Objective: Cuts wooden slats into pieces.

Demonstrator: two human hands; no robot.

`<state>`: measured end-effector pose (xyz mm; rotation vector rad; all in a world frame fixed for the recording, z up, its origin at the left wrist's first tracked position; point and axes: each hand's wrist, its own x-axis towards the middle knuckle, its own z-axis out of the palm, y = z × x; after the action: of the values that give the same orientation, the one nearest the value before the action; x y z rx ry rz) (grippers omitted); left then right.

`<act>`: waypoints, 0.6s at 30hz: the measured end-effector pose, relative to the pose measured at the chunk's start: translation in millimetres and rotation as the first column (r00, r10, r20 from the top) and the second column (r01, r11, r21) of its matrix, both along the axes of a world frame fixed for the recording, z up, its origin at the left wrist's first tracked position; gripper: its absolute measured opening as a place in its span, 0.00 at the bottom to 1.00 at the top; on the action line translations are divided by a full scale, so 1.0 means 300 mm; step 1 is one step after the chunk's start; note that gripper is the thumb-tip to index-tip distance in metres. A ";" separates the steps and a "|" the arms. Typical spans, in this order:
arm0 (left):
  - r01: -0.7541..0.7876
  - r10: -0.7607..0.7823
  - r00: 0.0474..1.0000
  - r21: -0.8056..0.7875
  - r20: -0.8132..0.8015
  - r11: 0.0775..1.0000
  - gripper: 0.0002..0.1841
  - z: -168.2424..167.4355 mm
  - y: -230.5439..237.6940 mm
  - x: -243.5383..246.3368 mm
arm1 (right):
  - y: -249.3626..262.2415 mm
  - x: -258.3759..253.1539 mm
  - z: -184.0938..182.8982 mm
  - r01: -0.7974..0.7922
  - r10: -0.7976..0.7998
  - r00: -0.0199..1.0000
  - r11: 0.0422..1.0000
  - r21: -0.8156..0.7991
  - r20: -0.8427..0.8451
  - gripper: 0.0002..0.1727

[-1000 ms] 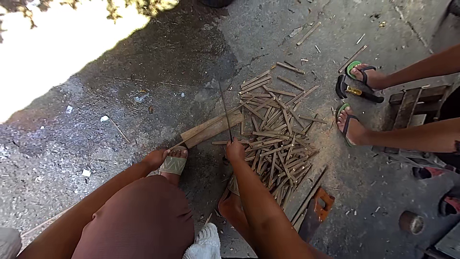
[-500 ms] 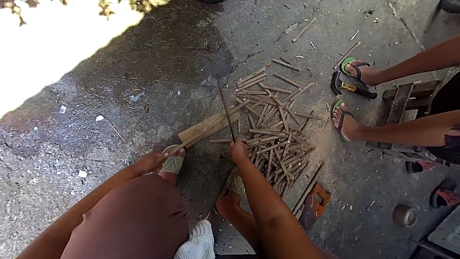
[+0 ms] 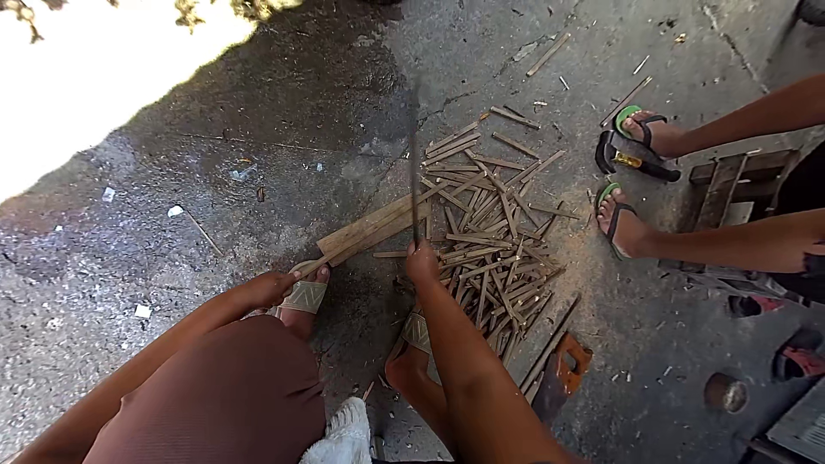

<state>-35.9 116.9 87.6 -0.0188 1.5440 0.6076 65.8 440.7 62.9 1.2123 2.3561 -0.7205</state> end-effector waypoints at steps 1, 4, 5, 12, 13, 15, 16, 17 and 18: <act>0.006 -0.006 1.000 0.000 -0.008 1.000 0.28 -0.002 0.006 -0.001 | 0.003 -0.015 -0.021 -0.019 0.025 0.990 0.999 -0.044 0.139 0.27; 0.046 -0.047 0.998 -0.036 -0.033 0.998 0.29 0.000 0.016 -0.012 | -0.003 -0.049 -0.035 -0.013 0.031 0.973 0.997 -0.080 0.227 0.26; 0.045 -0.046 0.999 -0.039 -0.027 0.998 0.29 0.001 0.017 -0.017 | -0.001 -0.049 -0.035 -0.014 0.031 0.976 0.997 -0.080 0.216 0.25; -0.280 0.260 0.901 0.008 0.347 0.960 0.23 -0.026 -0.019 0.044 | 0.017 -0.019 -0.039 -0.038 0.053 0.981 0.996 -0.082 0.187 0.25; -0.271 0.243 0.906 0.036 0.347 0.962 0.20 -0.040 -0.027 0.048 | 0.015 -0.016 -0.029 -0.037 0.051 0.980 0.997 -0.073 0.194 0.25; -0.171 0.132 0.952 0.122 0.274 0.978 0.13 -0.047 -0.033 0.048 | 0.006 0.002 -0.002 -0.027 0.037 0.978 0.998 -0.048 0.206 0.25; -0.083 0.050 0.979 0.160 0.199 0.984 0.13 -0.047 -0.030 0.046 | 0.002 0.011 0.016 -0.021 0.029 0.978 0.999 -0.038 0.206 0.25; 0.014 -0.030 0.995 0.177 0.092 0.984 0.14 -0.053 -0.027 0.044 | 0.001 0.013 0.034 -0.021 0.026 0.977 0.999 -0.028 0.211 0.24; 0.107 -0.103 0.994 0.173 -0.030 0.979 0.16 -0.064 -0.028 0.042 | 0.000 0.012 0.049 -0.020 0.024 0.978 1.000 -0.022 0.206 0.24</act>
<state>-23.2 108.6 68.3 0.2020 1.4964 0.6584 69.4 440.8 77.6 1.1891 2.1835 -0.5795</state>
